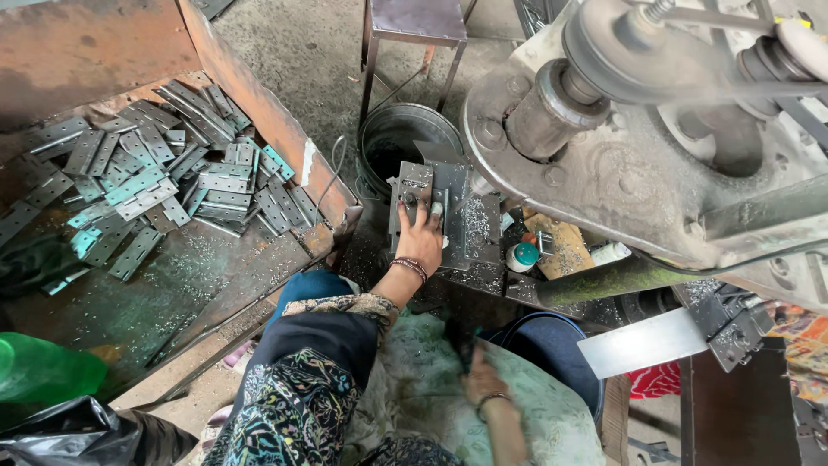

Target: The person repeatedly picks small metal brackets from a bin, places them into a press machine, and activates the press with a foot pedal. The person then removes the processed brackets and returns them to the bin, repeating the cycle.

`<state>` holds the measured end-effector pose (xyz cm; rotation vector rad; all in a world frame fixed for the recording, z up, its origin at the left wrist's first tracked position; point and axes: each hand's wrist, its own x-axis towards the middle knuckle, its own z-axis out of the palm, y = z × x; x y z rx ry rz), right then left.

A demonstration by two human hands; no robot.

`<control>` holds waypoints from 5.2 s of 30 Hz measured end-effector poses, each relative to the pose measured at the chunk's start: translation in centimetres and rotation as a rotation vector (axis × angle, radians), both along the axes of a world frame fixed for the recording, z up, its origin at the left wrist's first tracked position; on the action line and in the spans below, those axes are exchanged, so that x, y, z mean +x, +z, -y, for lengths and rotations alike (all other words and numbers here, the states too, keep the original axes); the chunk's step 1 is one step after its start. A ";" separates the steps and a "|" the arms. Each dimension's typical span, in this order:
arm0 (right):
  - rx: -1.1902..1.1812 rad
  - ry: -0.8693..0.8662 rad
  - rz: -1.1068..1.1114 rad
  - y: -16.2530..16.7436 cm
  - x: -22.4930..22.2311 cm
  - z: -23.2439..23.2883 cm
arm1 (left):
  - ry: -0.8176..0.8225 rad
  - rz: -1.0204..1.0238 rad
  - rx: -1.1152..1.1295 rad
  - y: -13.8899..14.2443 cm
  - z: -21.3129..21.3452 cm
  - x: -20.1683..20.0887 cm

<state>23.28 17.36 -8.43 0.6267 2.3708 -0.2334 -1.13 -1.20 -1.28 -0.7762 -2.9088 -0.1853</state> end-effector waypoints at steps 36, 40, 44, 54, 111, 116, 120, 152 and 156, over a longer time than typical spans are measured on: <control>0.023 0.097 -0.137 2.3 -0.6 1.9 | -0.022 -0.047 -0.236 2.2 0.0 1.3; -0.002 0.004 -0.263 0.8 -0.2 3.4 | 0.005 -0.083 -0.015 0.4 0.1 0.9; -0.050 -0.025 -0.193 0.5 0.1 3.2 | -0.005 -0.080 -0.048 -0.8 0.4 1.9; 0.053 0.141 -0.178 0.6 -0.7 -0.3 | -0.013 0.042 -0.053 0.0 -0.5 -0.5; 0.070 0.114 -0.178 0.7 -7.4 -3.0 | 0.860 0.249 0.342 -5.4 23.8 -6.6; 0.046 0.135 -0.209 1.2 -5.6 -3.2 | 0.734 0.045 0.564 -5.3 22.7 -3.8; 0.012 0.140 -0.253 1.8 -3.7 -2.9 | 0.517 -0.090 0.556 -2.0 21.5 -3.6; 0.095 0.163 -0.197 14.1 -2.4 2.6 | -0.127 0.029 -0.008 0.2 -1.1 4.8; 0.082 0.169 -0.129 12.5 -2.4 1.8 | -0.089 0.042 -0.128 0.7 -1.2 4.4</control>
